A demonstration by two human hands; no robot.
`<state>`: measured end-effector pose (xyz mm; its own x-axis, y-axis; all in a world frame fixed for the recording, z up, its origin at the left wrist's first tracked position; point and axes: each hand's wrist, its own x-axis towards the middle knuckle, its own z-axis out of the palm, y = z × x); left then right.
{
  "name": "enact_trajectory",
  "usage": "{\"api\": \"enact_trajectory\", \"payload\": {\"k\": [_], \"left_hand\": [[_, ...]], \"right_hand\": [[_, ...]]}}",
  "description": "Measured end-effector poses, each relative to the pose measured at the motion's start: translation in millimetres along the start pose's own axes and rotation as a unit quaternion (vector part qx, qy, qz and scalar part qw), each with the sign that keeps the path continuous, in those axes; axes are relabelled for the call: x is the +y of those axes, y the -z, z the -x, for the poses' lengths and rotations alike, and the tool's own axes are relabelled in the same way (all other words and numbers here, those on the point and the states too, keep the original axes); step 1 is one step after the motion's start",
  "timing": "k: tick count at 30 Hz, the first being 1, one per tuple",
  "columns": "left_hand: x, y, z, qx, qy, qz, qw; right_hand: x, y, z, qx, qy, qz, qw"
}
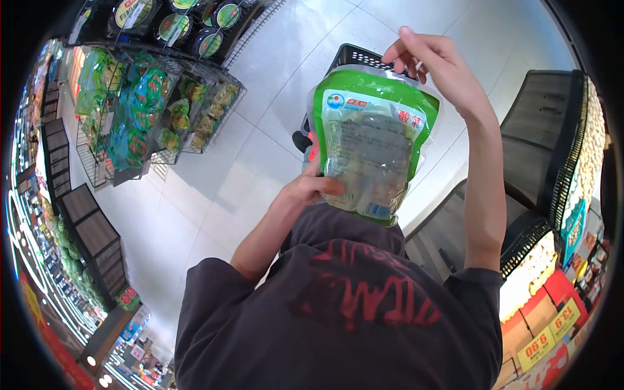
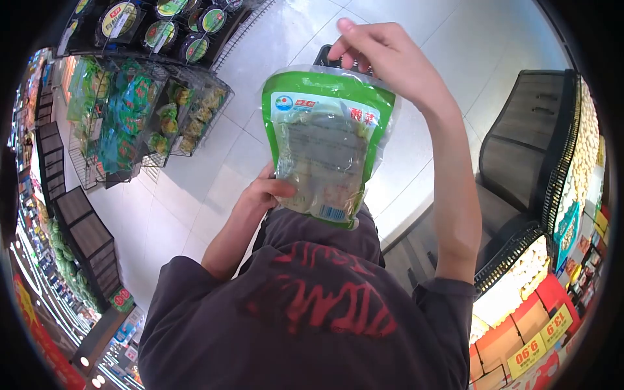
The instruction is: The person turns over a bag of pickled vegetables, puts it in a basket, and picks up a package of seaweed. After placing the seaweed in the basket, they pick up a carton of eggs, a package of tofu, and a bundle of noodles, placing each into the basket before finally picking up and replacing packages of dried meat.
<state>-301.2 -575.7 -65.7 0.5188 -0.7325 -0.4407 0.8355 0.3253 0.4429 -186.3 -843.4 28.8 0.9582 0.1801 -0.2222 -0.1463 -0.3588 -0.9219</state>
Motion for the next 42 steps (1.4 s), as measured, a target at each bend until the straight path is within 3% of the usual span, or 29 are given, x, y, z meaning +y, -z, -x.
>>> {"api": "enact_trajectory", "payload": {"k": [2,4,5,6,7,8,9,10,11,12,14,15,16,18,21,22,24,36,38,42], "left_hand": [[0,4,4,0.002,0.014,0.010,1.000],[3,2,9,0.002,0.005,0.010,1.000],[7,-1,10,0.002,-0.001,0.014,1.000],[12,-10,9,0.007,-0.083,-0.179,0.980],[19,-20,6,0.013,-0.162,-0.364,0.917],[22,-36,4,0.012,-0.168,-0.358,0.918],[23,-56,1,0.125,-0.215,-0.524,0.815],[25,-72,-2,0.233,-0.252,-0.661,0.667],[29,-83,-7,0.237,-0.301,-0.690,0.614],[25,-89,-15,0.230,-0.309,-0.688,0.615],[14,-103,-27,0.302,-0.327,-0.769,0.460],[16,-110,-24,0.297,-0.313,-0.795,0.426],[15,-113,-23,0.287,-0.322,-0.795,0.427],[13,-118,-19,0.302,-0.326,-0.823,0.355],[7,-136,-6,0.289,-0.286,-0.841,0.357],[5,-140,-4,0.295,-0.264,-0.845,0.360],[3,-142,-1,0.282,-0.269,-0.849,0.357],[8,-161,-1,0.254,-0.315,-0.832,0.380],[5,-160,-4,0.249,-0.265,-0.839,0.405],[10,-136,-19,0.237,-0.295,-0.814,0.442]], "right_hand": [[1,3,-1,-0.010,-0.008,-0.026,1.000],[3,-5,3,0.099,0.096,0.056,0.989],[2,-13,9,0.093,0.098,0.059,0.989],[0,-23,18,0.179,0.125,0.123,0.968],[-1,-32,25,0.264,0.152,0.186,0.934],[3,-41,34,0.260,0.155,0.194,0.933],[11,-50,44,0.174,0.163,-0.155,0.959],[24,-61,49,0.066,0.148,-0.484,0.860],[53,-85,46,0.096,0.110,-0.503,0.852],[72,-108,41,0.130,0.074,-0.522,0.840],[40,-111,37,-0.033,-0.033,-0.675,0.736],[32,-107,35,-0.023,-0.026,-0.672,0.740],[26,-102,33,-0.055,-0.015,-0.659,0.750],[21,-97,31,-0.080,0.003,-0.643,0.761],[22,-91,24,-0.198,0.046,-0.648,0.734],[24,-90,21,-0.190,0.052,-0.647,0.737],[23,-90,17,-0.270,0.018,-0.671,0.691],[21,-59,39,-0.200,0.042,-0.614,0.763],[25,-58,38,-0.196,0.041,-0.602,0.773],[37,-67,33,-0.217,0.025,-0.596,0.773]]}}
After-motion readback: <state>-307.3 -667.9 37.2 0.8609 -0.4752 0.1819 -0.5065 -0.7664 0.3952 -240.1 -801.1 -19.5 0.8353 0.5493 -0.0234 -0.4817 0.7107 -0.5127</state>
